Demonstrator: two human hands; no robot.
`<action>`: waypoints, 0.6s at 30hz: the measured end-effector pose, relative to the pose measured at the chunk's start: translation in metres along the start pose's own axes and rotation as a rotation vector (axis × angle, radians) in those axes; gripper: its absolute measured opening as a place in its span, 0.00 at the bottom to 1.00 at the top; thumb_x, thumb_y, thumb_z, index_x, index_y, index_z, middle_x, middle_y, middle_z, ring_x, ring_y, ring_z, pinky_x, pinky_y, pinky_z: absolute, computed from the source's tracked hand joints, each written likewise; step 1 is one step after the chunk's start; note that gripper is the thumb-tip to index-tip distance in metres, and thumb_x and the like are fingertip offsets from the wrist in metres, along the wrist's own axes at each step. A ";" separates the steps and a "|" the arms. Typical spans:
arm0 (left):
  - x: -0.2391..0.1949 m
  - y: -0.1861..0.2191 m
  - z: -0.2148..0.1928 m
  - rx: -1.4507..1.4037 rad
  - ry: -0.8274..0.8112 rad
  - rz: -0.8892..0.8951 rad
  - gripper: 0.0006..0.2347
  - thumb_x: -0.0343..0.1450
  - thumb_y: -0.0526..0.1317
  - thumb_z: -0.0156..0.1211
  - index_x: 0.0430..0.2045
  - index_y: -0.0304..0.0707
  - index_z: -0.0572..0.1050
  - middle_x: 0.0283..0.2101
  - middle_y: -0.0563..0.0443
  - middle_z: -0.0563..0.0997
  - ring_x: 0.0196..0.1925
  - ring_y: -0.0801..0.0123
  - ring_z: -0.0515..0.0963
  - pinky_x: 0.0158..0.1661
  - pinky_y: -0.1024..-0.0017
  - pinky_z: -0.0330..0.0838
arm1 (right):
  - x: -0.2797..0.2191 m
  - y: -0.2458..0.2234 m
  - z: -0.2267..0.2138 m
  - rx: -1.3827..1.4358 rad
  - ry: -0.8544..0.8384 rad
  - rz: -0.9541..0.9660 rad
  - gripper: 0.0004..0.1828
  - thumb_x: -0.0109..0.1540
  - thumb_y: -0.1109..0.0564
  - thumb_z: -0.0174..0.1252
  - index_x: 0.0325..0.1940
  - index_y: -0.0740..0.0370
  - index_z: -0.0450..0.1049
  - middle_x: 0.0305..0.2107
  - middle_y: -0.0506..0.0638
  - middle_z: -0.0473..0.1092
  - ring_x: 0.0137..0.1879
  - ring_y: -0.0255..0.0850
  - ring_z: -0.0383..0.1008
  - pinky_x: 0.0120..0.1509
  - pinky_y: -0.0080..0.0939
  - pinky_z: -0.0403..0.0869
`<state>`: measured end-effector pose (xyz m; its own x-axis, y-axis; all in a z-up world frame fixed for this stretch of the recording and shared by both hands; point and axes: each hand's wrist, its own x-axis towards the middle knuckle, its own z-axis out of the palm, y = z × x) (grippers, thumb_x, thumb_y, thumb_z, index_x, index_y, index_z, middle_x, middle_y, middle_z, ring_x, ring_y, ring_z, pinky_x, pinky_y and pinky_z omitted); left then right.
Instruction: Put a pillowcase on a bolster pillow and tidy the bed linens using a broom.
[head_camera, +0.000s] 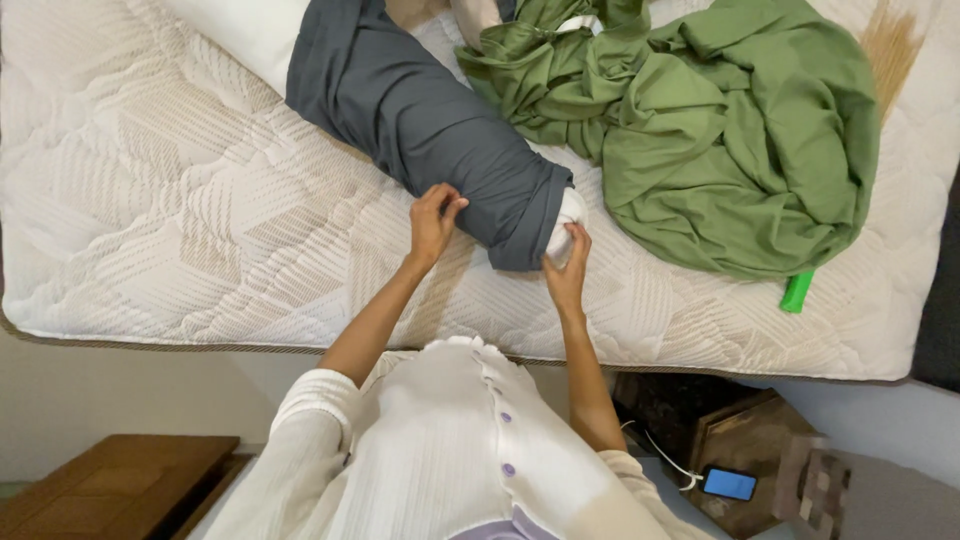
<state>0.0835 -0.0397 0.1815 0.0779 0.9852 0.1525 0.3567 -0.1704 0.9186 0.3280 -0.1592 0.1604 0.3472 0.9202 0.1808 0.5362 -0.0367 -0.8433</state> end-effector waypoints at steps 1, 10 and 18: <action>-0.003 -0.002 0.004 -0.001 -0.001 0.000 0.10 0.71 0.40 0.66 0.30 0.31 0.75 0.31 0.45 0.78 0.31 0.59 0.78 0.35 0.66 0.71 | 0.002 -0.002 0.004 -0.001 0.000 0.000 0.32 0.58 0.68 0.63 0.65 0.68 0.61 0.61 0.65 0.60 0.73 0.57 0.58 0.75 0.52 0.58; -0.010 0.005 0.030 -0.068 0.163 -0.146 0.10 0.74 0.41 0.63 0.30 0.30 0.74 0.28 0.43 0.75 0.26 0.59 0.72 0.30 0.67 0.66 | 0.012 0.041 0.047 -0.128 0.117 0.137 0.38 0.51 0.70 0.61 0.66 0.63 0.63 0.58 0.62 0.64 0.68 0.58 0.62 0.74 0.53 0.61; 0.016 -0.044 0.066 0.130 0.387 -0.146 0.07 0.82 0.39 0.46 0.37 0.35 0.67 0.29 0.35 0.75 0.31 0.41 0.78 0.32 0.55 0.67 | 0.032 0.003 0.031 0.112 0.078 0.133 0.16 0.55 0.72 0.55 0.47 0.70 0.72 0.31 0.54 0.72 0.38 0.43 0.73 0.45 0.39 0.72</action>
<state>0.1310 -0.0179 0.1196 -0.3281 0.9288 0.1725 0.4545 -0.0049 0.8907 0.3168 -0.1177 0.1476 0.4700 0.8771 0.0992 0.3941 -0.1079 -0.9127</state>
